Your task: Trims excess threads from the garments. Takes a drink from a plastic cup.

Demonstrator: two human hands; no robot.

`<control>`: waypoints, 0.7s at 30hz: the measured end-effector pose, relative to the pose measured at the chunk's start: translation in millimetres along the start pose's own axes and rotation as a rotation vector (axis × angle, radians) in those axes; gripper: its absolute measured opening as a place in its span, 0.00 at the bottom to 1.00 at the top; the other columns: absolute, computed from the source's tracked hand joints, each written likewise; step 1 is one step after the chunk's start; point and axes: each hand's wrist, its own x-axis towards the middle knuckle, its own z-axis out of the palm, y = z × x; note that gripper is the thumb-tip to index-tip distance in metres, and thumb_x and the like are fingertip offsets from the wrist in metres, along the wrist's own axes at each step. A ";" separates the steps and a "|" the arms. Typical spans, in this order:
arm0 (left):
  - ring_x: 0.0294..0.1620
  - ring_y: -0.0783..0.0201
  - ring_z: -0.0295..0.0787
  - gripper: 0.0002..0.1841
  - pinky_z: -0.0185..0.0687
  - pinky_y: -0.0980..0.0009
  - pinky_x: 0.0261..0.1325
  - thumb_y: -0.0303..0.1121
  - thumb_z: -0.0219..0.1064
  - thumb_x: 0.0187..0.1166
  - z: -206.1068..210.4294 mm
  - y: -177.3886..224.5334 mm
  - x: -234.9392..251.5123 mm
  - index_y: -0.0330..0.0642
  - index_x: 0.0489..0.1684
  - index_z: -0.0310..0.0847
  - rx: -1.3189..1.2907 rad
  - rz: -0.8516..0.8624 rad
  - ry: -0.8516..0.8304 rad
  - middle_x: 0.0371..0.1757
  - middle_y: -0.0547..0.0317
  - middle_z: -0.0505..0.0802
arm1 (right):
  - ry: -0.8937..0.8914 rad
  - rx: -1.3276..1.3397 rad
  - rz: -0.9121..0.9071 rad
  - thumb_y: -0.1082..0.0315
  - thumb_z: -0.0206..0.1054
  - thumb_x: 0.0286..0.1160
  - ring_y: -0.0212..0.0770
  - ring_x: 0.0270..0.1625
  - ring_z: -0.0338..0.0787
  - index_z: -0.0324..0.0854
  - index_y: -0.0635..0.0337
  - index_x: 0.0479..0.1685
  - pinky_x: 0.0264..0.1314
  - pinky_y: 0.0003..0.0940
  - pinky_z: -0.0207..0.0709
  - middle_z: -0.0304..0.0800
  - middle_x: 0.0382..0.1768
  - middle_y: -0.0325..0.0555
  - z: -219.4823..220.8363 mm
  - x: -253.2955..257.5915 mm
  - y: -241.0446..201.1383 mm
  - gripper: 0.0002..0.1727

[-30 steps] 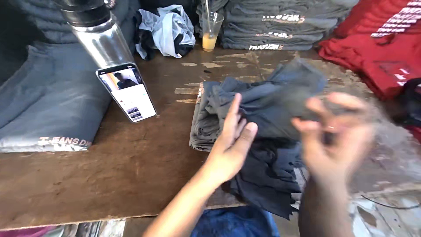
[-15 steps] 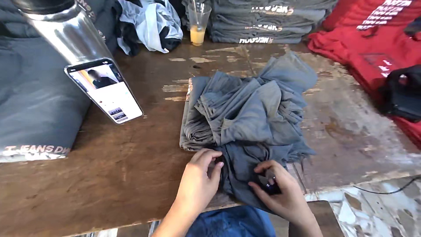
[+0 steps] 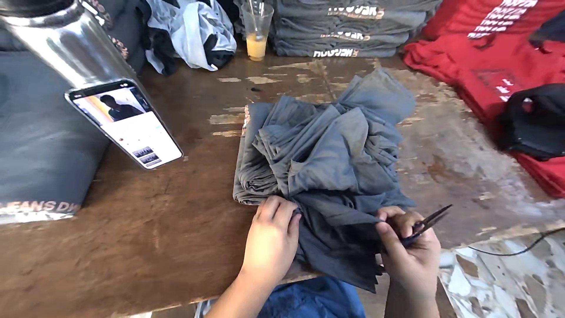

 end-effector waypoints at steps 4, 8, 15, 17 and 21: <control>0.48 0.55 0.89 0.07 0.86 0.64 0.52 0.32 0.71 0.74 7.6 3.1 3.8 0.47 0.40 0.97 0.065 -0.020 0.001 0.45 0.51 0.91 | 0.045 -0.042 -0.001 0.72 0.69 0.73 0.20 0.46 0.85 0.75 0.42 0.35 0.49 0.15 0.79 0.86 0.45 0.25 2.4 -0.9 4.2 0.11; 0.50 0.62 0.92 0.07 0.87 0.72 0.58 0.28 0.67 0.77 0.7 -2.0 4.2 0.40 0.35 0.93 -0.054 -0.034 0.020 0.45 0.52 0.94 | 0.038 0.112 0.023 0.76 0.68 0.72 0.28 0.51 0.91 0.78 0.43 0.39 0.55 0.21 0.84 0.92 0.53 0.31 10.3 1.2 1.8 0.12; 0.45 0.77 0.89 0.05 0.84 0.84 0.47 0.24 0.62 0.79 -10.1 -14.5 -8.6 0.33 0.41 0.82 -0.383 -0.054 0.041 0.47 0.53 0.93 | -0.305 -0.366 -0.040 0.58 0.63 0.84 0.26 0.40 0.84 0.78 0.59 0.38 0.44 0.20 0.78 0.88 0.40 0.42 27.0 9.8 -7.8 0.13; 0.48 0.79 0.88 0.03 0.85 0.84 0.51 0.23 0.61 0.81 -16.1 -15.1 -13.3 0.33 0.42 0.78 -0.526 -0.043 0.019 0.47 0.56 0.92 | -0.414 -0.586 -0.059 0.48 0.62 0.84 0.38 0.37 0.83 0.80 0.60 0.35 0.44 0.35 0.78 0.84 0.33 0.47 38.4 11.9 -6.7 0.22; 0.49 0.81 0.88 0.02 0.85 0.84 0.52 0.26 0.61 0.84 -26.6 -22.2 -21.7 0.38 0.45 0.77 -0.645 -0.064 0.000 0.47 0.64 0.92 | -0.491 -0.830 -0.134 0.41 0.57 0.83 0.49 0.38 0.85 0.80 0.57 0.29 0.38 0.45 0.78 0.84 0.33 0.49 50.6 14.3 -4.0 0.28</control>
